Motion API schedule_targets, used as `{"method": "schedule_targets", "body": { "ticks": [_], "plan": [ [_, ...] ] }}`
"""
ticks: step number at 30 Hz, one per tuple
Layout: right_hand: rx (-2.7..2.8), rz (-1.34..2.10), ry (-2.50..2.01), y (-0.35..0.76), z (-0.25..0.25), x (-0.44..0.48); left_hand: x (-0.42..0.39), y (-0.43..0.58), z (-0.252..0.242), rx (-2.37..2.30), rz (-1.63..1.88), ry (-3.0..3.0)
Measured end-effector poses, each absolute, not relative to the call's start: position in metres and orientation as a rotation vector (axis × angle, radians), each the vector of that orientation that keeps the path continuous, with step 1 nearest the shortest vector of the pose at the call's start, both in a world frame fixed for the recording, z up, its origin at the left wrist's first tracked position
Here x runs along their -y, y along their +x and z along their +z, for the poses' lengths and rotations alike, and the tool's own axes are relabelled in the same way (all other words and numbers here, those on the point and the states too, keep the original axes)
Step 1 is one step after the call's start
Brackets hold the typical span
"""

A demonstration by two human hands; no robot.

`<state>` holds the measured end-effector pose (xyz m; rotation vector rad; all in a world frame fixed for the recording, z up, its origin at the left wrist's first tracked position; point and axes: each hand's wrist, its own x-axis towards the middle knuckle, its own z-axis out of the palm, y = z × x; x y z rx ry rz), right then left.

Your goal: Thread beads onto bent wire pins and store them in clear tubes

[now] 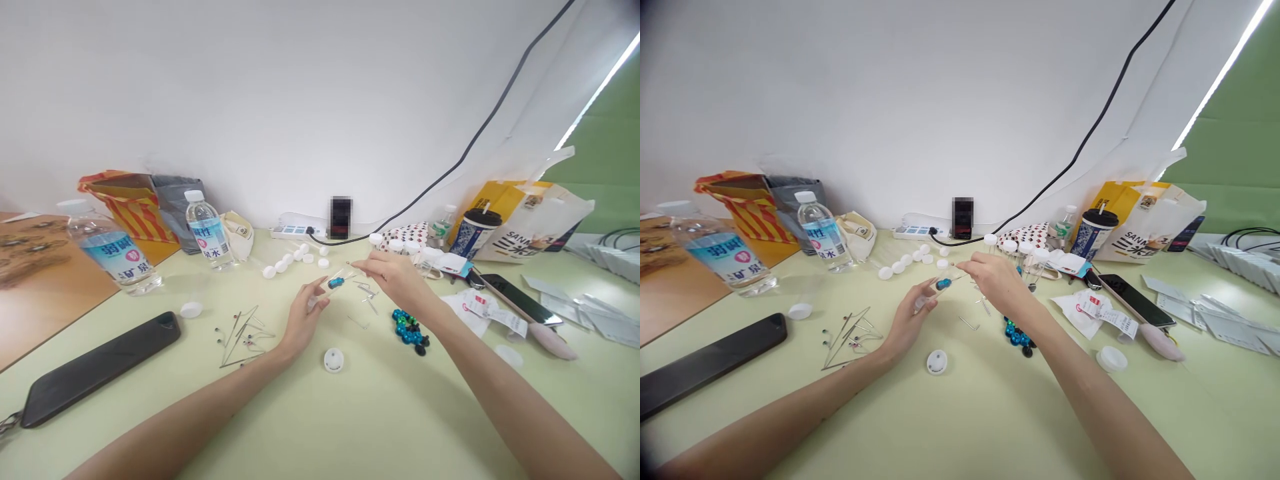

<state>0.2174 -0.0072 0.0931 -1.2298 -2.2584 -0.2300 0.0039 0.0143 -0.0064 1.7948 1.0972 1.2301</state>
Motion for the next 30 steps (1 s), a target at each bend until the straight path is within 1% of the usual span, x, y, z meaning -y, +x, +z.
{"method": "schedule_targets", "body": {
  "ticks": [5, 8, 13, 16, 18, 20, 25, 30],
  "plan": [
    [2.377, -0.214, -1.281, 0.217, 0.092, 0.007, -0.011, 0.005, -0.003, -1.072, 1.251, 1.818],
    [2.419, -0.102, -1.258, 0.213, 0.09, 0.007, -0.009, 0.006, -0.002, -1.026, 1.247, 1.833],
    [2.176, 0.127, -1.197, 0.213, 0.094, 0.005, -0.014, 0.005, -0.006, -1.003, 1.189, 1.609],
    [2.084, 0.083, -1.426, 0.214, 0.092, 0.002, -0.021, 0.003, -0.01, -1.078, 1.199, 1.424],
    [2.215, 0.022, -1.656, 0.212, 0.083, 0.002, -0.024, 0.002, -0.012, -1.08, 1.223, 1.354],
    [2.376, 0.028, -1.776, 0.207, 0.07, 0.003, -0.025, 0.002, -0.012, -1.043, 1.227, 1.319],
    [2.619, 0.072, -1.803, 0.188, 0.042, 0.016, -0.022, 0.006, -0.01, -0.941, 1.226, 1.338],
    [2.648, 0.112, -1.745, 0.179, 0.039, 0.026, -0.021, 0.006, -0.008, -0.937, 1.201, 1.427]
  ]
}}
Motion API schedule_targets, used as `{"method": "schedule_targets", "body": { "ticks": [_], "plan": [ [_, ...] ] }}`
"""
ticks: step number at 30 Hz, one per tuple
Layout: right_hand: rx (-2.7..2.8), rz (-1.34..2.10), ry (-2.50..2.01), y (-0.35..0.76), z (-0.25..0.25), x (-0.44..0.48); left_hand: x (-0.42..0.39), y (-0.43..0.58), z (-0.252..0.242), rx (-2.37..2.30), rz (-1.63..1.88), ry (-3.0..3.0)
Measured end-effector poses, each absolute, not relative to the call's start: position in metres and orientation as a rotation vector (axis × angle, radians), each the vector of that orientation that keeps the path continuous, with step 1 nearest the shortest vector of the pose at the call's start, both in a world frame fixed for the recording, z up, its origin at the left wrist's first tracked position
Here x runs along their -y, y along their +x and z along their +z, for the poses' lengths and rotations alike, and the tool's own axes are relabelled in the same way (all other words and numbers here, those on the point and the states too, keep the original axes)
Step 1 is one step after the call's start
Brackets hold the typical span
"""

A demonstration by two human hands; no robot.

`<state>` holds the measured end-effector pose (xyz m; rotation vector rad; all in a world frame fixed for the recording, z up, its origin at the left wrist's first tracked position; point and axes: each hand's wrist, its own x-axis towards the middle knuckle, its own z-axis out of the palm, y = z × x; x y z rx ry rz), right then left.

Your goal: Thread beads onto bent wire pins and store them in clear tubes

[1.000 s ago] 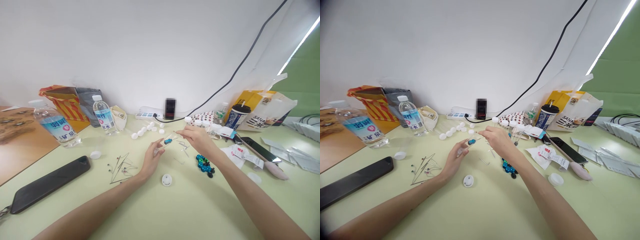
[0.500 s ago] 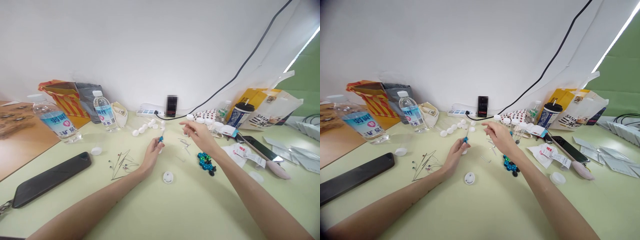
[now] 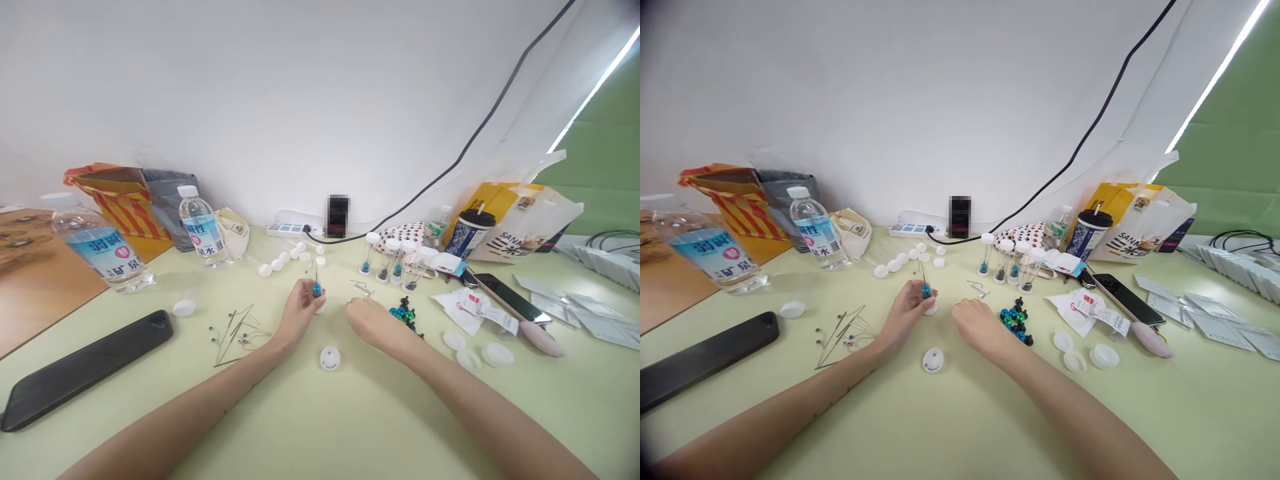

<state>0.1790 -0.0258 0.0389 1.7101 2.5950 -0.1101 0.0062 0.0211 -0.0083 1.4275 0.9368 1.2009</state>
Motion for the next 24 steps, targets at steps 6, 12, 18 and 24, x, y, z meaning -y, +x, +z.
{"method": "schedule_targets", "body": {
  "ticks": [6, 12, 18, 24],
  "plan": [
    [-2.763, -0.284, 1.917, 0.191, 0.058, 0.01, -0.016, 0.007, -0.005, -0.862, 1.132, 1.529],
    [-3.248, -0.8, 2.121, 0.203, 0.092, 0.009, -0.01, 0.009, -0.003, -0.858, 1.129, 1.698],
    [-3.478, -1.281, 2.038, 0.2, 0.095, 0.013, -0.009, 0.009, -0.003, -0.871, 1.081, 1.77],
    [-3.452, -0.974, 2.021, 0.197, 0.094, 0.015, -0.009, 0.009, -0.003, -0.884, 1.058, 1.802]
  ]
}}
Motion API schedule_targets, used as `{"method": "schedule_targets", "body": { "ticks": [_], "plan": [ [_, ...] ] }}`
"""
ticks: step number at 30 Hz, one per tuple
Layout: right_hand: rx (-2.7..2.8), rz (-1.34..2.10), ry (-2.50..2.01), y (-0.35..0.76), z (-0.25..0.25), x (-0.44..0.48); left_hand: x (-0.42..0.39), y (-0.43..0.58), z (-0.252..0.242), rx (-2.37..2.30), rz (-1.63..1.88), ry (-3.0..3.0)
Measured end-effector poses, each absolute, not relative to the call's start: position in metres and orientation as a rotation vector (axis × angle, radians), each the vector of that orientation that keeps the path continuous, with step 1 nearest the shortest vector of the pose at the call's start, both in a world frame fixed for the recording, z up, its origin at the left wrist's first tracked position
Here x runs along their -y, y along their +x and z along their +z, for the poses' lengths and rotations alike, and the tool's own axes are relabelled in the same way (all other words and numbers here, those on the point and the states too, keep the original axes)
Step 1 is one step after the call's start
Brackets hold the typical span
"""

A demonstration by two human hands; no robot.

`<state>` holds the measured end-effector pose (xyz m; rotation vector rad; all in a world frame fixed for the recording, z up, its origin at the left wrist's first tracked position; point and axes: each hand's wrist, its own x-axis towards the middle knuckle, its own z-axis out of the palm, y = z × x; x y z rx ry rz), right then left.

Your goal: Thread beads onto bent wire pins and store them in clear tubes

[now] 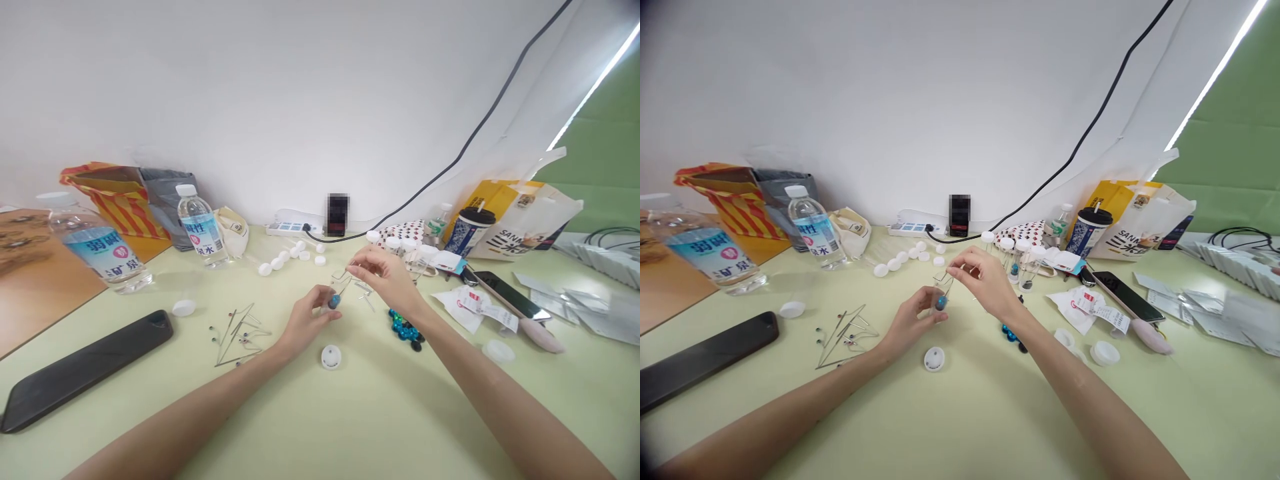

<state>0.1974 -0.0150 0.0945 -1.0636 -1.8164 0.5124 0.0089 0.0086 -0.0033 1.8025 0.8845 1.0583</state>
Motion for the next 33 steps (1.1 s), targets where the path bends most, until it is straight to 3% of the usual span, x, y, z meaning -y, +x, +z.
{"method": "schedule_targets", "body": {
  "ticks": [33],
  "plan": [
    [2.285, 0.226, -1.147, 0.2024, 0.0969, 0.0172, -0.0139, 0.0097, -0.003, -0.864, 1.088, 1.566]
  ]
}}
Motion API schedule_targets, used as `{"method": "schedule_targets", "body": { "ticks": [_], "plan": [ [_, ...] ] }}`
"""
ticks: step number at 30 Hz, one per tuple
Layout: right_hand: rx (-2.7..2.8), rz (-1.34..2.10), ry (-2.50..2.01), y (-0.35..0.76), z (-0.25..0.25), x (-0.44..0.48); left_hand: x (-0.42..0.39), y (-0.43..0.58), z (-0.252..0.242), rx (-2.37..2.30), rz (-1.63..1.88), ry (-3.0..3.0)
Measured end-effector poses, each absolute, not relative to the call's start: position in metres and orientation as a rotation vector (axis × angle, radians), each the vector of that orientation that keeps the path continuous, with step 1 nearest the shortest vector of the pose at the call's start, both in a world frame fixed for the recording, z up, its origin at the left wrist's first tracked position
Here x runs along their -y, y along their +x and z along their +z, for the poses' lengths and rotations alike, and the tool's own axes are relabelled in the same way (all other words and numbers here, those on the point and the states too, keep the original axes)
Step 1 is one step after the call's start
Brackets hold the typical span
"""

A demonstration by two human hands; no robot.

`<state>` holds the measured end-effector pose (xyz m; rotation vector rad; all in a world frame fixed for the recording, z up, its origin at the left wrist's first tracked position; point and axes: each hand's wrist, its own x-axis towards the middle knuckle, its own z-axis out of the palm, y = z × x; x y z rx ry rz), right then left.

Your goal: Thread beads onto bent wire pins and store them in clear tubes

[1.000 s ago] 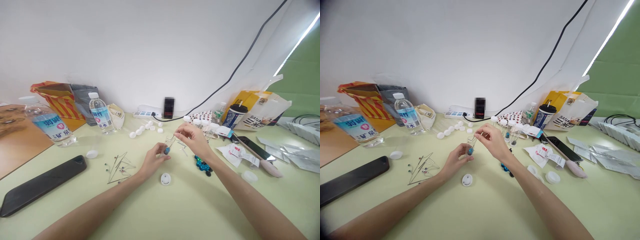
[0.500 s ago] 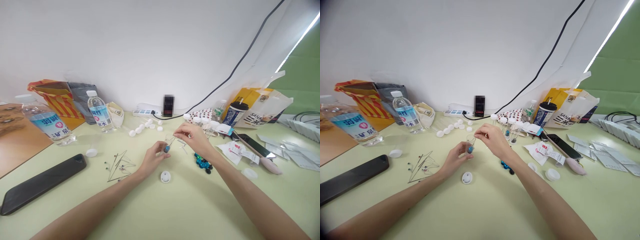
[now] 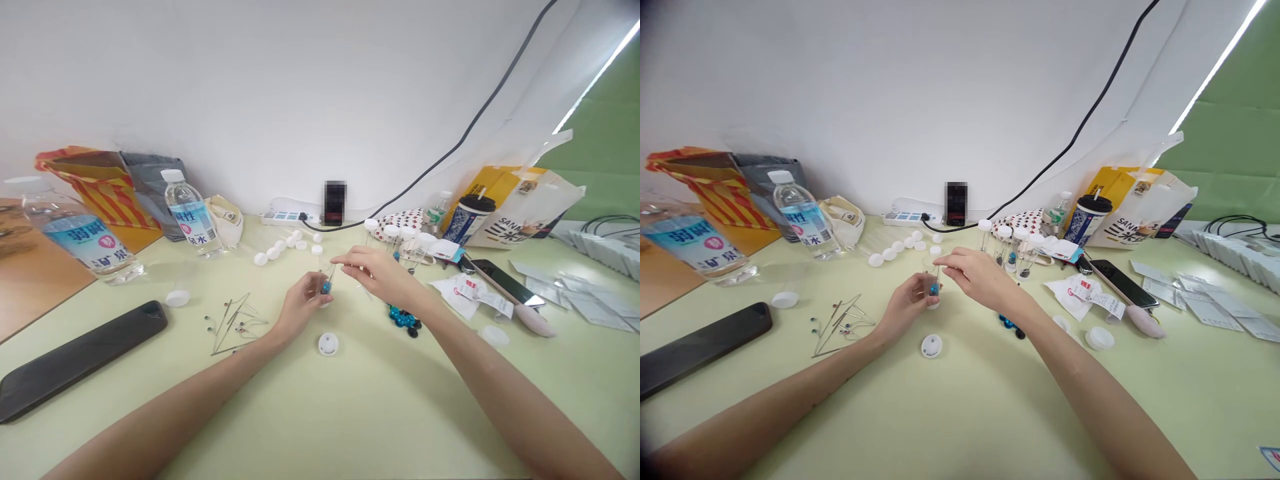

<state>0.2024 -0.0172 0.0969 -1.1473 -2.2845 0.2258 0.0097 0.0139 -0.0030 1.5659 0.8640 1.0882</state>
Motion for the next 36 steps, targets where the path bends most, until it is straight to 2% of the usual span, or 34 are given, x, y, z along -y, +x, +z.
{"method": "schedule_targets", "body": {
  "ticks": [7, 21, 29, 36],
  "plan": [
    [2.568, 0.203, -1.197, 0.203, 0.091, 0.017, -0.006, 0.01, 0.004, -0.921, 1.053, 1.784],
    [2.47, 0.373, -1.186, 0.201, 0.093, 0.019, -0.009, 0.009, 0.002, -0.91, 1.061, 1.703],
    [2.549, 0.687, -1.33, 0.205, 0.09, 0.02, -0.007, 0.01, -0.002, -0.87, 1.085, 1.772],
    [2.109, 0.464, -1.41, 0.218, 0.109, 0.019, -0.019, 0.007, -0.012, -0.866, 1.154, 1.397]
  ]
}}
